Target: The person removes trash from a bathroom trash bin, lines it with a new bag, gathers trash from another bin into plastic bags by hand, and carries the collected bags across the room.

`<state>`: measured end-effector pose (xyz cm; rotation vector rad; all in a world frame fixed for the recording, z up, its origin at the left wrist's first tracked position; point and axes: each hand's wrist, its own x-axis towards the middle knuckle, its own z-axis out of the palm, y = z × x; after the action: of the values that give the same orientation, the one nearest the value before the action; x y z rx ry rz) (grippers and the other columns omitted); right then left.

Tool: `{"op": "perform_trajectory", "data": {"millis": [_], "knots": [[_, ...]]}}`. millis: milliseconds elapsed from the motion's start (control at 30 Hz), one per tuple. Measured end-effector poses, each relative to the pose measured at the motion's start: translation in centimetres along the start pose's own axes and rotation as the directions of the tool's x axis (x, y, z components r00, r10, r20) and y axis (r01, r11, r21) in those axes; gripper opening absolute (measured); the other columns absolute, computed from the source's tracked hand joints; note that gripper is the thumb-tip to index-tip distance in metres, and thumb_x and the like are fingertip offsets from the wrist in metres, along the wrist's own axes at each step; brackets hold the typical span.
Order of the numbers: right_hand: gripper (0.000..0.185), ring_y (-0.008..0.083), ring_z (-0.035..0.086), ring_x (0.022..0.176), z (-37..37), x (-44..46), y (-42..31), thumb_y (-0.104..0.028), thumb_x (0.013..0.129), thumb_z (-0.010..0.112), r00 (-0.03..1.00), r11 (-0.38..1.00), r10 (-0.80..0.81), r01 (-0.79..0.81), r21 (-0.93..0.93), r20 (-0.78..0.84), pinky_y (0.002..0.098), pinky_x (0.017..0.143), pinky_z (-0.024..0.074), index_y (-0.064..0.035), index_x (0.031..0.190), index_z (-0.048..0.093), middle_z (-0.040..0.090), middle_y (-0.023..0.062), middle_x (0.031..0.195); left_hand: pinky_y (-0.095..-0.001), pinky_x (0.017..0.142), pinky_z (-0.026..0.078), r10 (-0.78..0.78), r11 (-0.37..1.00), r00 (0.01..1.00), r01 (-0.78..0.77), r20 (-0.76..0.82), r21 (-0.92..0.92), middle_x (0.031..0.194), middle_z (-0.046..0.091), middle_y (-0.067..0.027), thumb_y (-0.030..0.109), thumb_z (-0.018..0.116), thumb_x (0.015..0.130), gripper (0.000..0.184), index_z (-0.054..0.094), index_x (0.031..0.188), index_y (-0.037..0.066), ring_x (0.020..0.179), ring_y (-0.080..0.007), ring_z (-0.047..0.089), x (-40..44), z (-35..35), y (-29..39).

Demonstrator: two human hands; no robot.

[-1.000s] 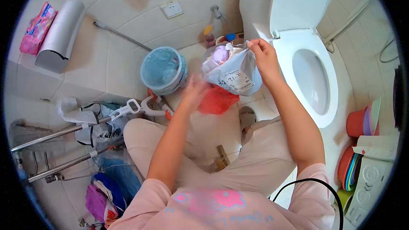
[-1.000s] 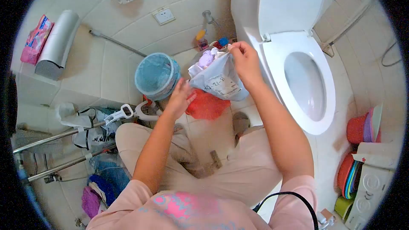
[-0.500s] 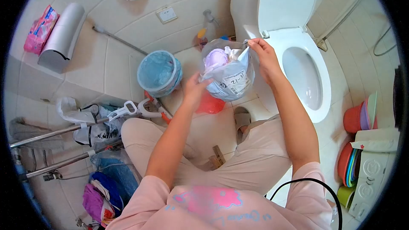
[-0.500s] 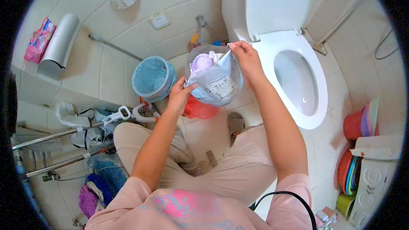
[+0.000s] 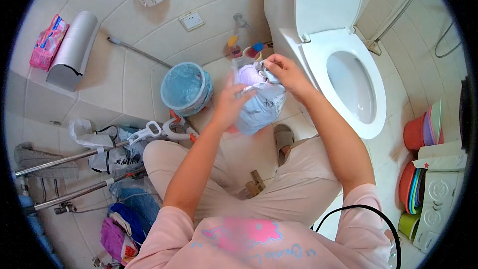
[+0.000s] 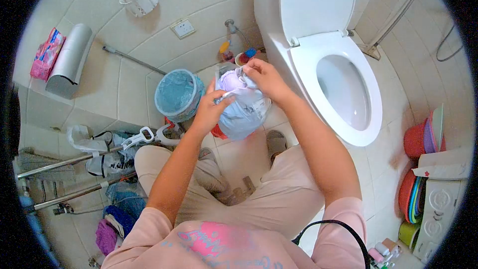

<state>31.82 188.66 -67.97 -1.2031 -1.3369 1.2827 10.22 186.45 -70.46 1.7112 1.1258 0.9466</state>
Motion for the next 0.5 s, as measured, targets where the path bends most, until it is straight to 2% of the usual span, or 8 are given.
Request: {"op": "perform_trajectory", "data": {"millis": [100,133,167,233,267,367,400,500], "knots": [[0.021,0.0049,0.049,0.08,0.5,0.1,0.0,-0.027,0.098,0.055,1.0,0.997,0.004,-0.003,-0.075,0.018,0.0234,0.072,0.0418,-0.0067,0.099,0.061,0.056,-0.0039,0.084,-0.0306,0.086,0.044,-0.109,0.993,0.987,0.114,-0.122,0.038,0.114,0.063,-0.0171,0.018,0.074,0.083,0.018,0.072,0.088,0.001,0.099,-0.0181,0.058,0.1,-0.2,0.1],[0.03,0.0114,0.053,0.091,0.4,-0.1,-0.4,-0.032,0.093,0.062,0.994,0.997,0.078,-0.076,-0.026,0.076,0.0271,0.082,0.0441,-0.0056,0.108,0.059,0.058,0.0015,0.093,-0.0294,0.079,0.045,-0.198,0.978,0.968,0.206,-0.154,0.037,0.104,0.066,-0.0131,0.018,0.074,0.083,0.017,0.072,0.086,0.002,0.089,-0.0154,0.058,-0.2,-0.3,0.5],[0.042,0.0161,0.054,0.098,0.6,-0.5,-0.6,-0.038,0.089,0.064,0.996,0.983,-0.003,0.018,-0.181,0.084,0.0305,0.087,0.0432,-0.0031,0.112,0.058,0.059,0.0067,0.101,-0.0282,0.073,0.046,-0.287,0.954,0.94,0.298,-0.186,0.033,0.094,0.069,-0.0091,0.017,0.075,0.082,0.016,0.072,0.084,0.002,0.08,-0.0128,0.058,-0.4,-0.3,0.8],[0.066,0.0255,0.056,0.11,1.5,-1.9,-1.4,-0.05,0.083,0.069,0.978,0.861,-0.151,0.202,-0.467,0.145,0.0375,0.096,0.0413,0.0018,0.12,0.054,0.06,0.0169,0.116,-0.0268,0.066,0.043,-0.225,0.974,0.941,0.227,-0.253,-0.02,0.083,0.066,-0.0034,0.017,0.075,0.082,0.016,0.068,0.081,0.002,0.071,-0.0097,0.053,-0.5,-0.4,0.4],[0.095,0.0372,0.045,0.127,1.7,-2.4,-2.4,-0.054,0.071,0.078,0.956,0.755,-0.044,0.222,-0.617,0.29,0.0462,0.107,0.0307,0.0046,0.135,0.04,0.046,0.0256,0.137,-0.0262,0.063,0.042,-0.194,0.981,0.937,0.189,-0.29,-0.046,0.077,0.064,-0.0005,0.016,0.075,0.081,0.017,0.066,0.079,0.001,0.067,-0.0082,0.051,-0.4,-0.5,0.3],[0.105,0.0417,0.042,0.127,3.1,-2.0,0.8,-0.051,0.065,0.081,0.873,0.478,-0.399,0.46,-0.748,0.282,0.0502,0.108,0.0261,0.0062,0.138,0.034,0.037,0.0274,0.144,-0.0279,0.064,0.043,-0.058,0.997,0.944,0.069,-0.325,0.024,0.075,0.062,-0.0007,0.014,0.075,0.08,0.022,0.058,0.076,0.002,0.068,-0.009,0.051,-0.1,-0.3,0.5],[0.106,0.0419,0.041,0.125,3.2,-1.8,1.1,-0.05,0.064,0.081,0.874,0.54,-0.438,0.444,-0.715,0.212,0.0511,0.106,0.0283,-0.0035,0.144,0.031,0.032,0.0246,0.148,-0.0292,0.065,0.044,-0.043,0.997,0.948,0.062,-0.315,0.048,0.075,0.063,-0.0026,0.013,0.075,0.08,0.021,0.057,0.077,0.002,0.069,-0.0102,0.052,-0.1,-0.2,1.2],[0.092,0.0401,0.043,0.123,3.3,-2.2,-0.3,-0.048,0.069,0.079,0.921,0.543,-0.296,0.379,-0.749,0.252,0.0503,0.103,0.0307,-0.0169,0.145,0.036,0.034,0.0187,0.149,-0.031,0.066,0.046,0.013,0.994,0.962,0.018,-0.274,0.11,0.078,0.062,-0.0059,0.008,0.071,0.079,0.019,0.054,0.083,0.002,0.073,-0.0121,0.055,0.6,0.0,2.2]]}}
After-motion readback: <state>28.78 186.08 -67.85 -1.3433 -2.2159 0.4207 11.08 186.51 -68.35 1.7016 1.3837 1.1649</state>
